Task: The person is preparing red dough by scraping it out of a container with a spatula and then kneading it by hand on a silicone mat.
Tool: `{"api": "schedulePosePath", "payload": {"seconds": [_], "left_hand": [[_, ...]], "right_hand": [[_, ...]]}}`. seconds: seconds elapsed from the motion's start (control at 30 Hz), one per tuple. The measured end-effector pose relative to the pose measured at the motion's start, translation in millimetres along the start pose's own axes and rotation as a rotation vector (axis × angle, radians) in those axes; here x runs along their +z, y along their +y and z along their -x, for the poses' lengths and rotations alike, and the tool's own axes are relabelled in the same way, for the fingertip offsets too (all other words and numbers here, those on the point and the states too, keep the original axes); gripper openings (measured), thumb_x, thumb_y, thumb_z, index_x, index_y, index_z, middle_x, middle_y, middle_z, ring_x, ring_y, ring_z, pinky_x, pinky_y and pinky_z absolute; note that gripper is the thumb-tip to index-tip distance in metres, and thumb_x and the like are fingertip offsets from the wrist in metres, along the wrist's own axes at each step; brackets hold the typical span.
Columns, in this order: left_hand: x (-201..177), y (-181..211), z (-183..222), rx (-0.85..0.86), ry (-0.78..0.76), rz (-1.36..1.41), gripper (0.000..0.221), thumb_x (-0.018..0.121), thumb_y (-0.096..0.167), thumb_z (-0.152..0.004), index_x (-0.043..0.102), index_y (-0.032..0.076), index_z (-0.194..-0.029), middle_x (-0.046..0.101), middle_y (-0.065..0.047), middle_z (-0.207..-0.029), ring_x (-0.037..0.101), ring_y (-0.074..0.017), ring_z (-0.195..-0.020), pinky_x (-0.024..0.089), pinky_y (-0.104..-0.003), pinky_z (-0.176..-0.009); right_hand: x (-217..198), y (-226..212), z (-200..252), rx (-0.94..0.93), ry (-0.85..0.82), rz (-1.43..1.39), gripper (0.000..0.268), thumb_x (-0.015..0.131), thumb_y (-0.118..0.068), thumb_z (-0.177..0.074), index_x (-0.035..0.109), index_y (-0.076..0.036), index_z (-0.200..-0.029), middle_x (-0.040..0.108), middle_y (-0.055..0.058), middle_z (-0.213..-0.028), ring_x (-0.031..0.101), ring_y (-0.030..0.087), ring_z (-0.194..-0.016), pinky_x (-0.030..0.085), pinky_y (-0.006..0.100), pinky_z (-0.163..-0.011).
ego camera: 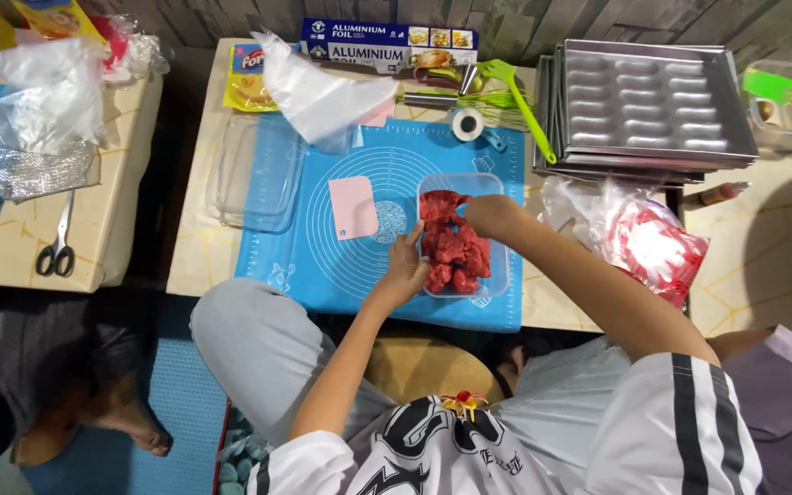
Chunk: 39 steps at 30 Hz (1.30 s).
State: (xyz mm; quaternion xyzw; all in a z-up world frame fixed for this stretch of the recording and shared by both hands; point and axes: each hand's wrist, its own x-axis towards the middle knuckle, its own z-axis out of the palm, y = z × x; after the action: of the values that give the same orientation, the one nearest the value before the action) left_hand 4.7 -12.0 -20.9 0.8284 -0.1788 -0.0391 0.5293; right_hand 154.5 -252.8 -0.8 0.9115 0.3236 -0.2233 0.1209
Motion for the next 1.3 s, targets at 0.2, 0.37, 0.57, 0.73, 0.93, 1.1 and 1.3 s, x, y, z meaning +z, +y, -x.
{"api": "schedulePosePath", "payload": {"seconds": [0.2, 0.37, 0.57, 0.73, 0.93, 1.1, 1.3], "left_hand": [[-1.1, 1.7, -0.3, 0.014, 0.009, 0.026, 0.070, 0.033, 0.026, -0.099, 0.004, 0.024, -0.163, 0.033, -0.010, -0.112, 0.035, -0.0259, -0.098, 0.031, -0.046, -0.103], [1.8, 5.0, -2.1, 0.015, 0.013, -0.005, 0.073, 0.034, 0.017, -0.097, 0.004, 0.023, -0.163, 0.033, -0.008, -0.112, 0.034, -0.0259, -0.099, 0.031, -0.044, -0.103], [2.0, 3.0, -8.3, 0.113, 0.049, -0.005, 0.072, 0.032, 0.013, -0.097, 0.004, 0.020, -0.163, 0.035, -0.009, -0.111, 0.035, -0.0232, -0.095, 0.032, -0.042, -0.099], [-0.6, 4.5, -3.6, 0.175, 0.089, -0.069, 0.070, 0.031, 0.013, -0.098, 0.005, 0.016, -0.163, 0.038, -0.012, -0.112, 0.038, -0.0215, -0.094, 0.036, -0.043, -0.094], [-7.5, 14.9, 0.0, 0.018, 0.015, -0.046, 0.071, 0.035, 0.021, -0.099, 0.004, 0.023, -0.163, 0.035, -0.011, -0.114, 0.035, -0.0259, -0.101, 0.031, -0.046, -0.102], [-11.7, 24.1, 0.4, -0.035, -0.028, -0.013, 0.071, 0.035, 0.029, -0.100, 0.004, 0.026, -0.164, 0.033, -0.009, -0.117, 0.034, -0.0256, -0.105, 0.028, -0.048, -0.106], [-5.7, 14.6, -1.6, -0.023, -0.018, -0.072, 0.069, 0.030, 0.026, -0.097, 0.007, 0.023, -0.163, 0.032, -0.006, -0.113, 0.031, -0.0220, -0.099, 0.033, -0.044, -0.102]], "right_hand": [[-29.7, -26.5, 3.5, 0.109, -0.190, -0.100, 0.019, 0.060, -0.011, -0.095, 0.076, 0.000, -0.093, 0.073, 0.014, -0.077, 0.074, 0.032, -0.075, 0.061, 0.045, -0.071], [-49.0, -34.1, 3.0, 0.105, -0.198, -0.115, 0.021, 0.058, -0.011, -0.098, 0.075, 0.000, -0.097, 0.074, 0.014, -0.081, 0.073, 0.030, -0.077, 0.061, 0.043, -0.073], [-48.3, -41.1, -0.8, 0.096, -0.209, -0.090, 0.025, 0.052, -0.009, -0.102, 0.075, 0.000, -0.099, 0.073, 0.013, -0.084, 0.072, 0.028, -0.077, 0.061, 0.040, -0.074], [-94.7, -58.0, 32.2, 0.069, -0.221, -0.147, 0.032, 0.042, -0.002, -0.105, 0.073, 0.002, -0.116, 0.068, 0.016, -0.089, 0.070, 0.012, -0.083, 0.051, 0.014, -0.077], [-48.2, -30.4, 8.5, 0.020, -0.145, 0.029, 0.024, 0.051, -0.007, -0.101, 0.075, -0.002, -0.098, 0.070, 0.009, -0.078, 0.069, 0.027, -0.071, 0.059, 0.041, -0.068], [-153.9, -48.2, 71.4, 0.021, -0.160, -0.080, 0.029, 0.048, -0.022, -0.105, 0.071, -0.007, -0.115, 0.074, 0.015, -0.088, 0.073, 0.031, -0.082, 0.059, 0.043, -0.076], [-222.8, -14.1, 103.6, 0.087, -0.025, -0.465, 0.044, 0.043, -0.033, -0.103, 0.055, -0.013, -0.141, 0.071, 0.030, -0.117, 0.065, 0.052, -0.112, 0.050, 0.060, -0.101]]}}
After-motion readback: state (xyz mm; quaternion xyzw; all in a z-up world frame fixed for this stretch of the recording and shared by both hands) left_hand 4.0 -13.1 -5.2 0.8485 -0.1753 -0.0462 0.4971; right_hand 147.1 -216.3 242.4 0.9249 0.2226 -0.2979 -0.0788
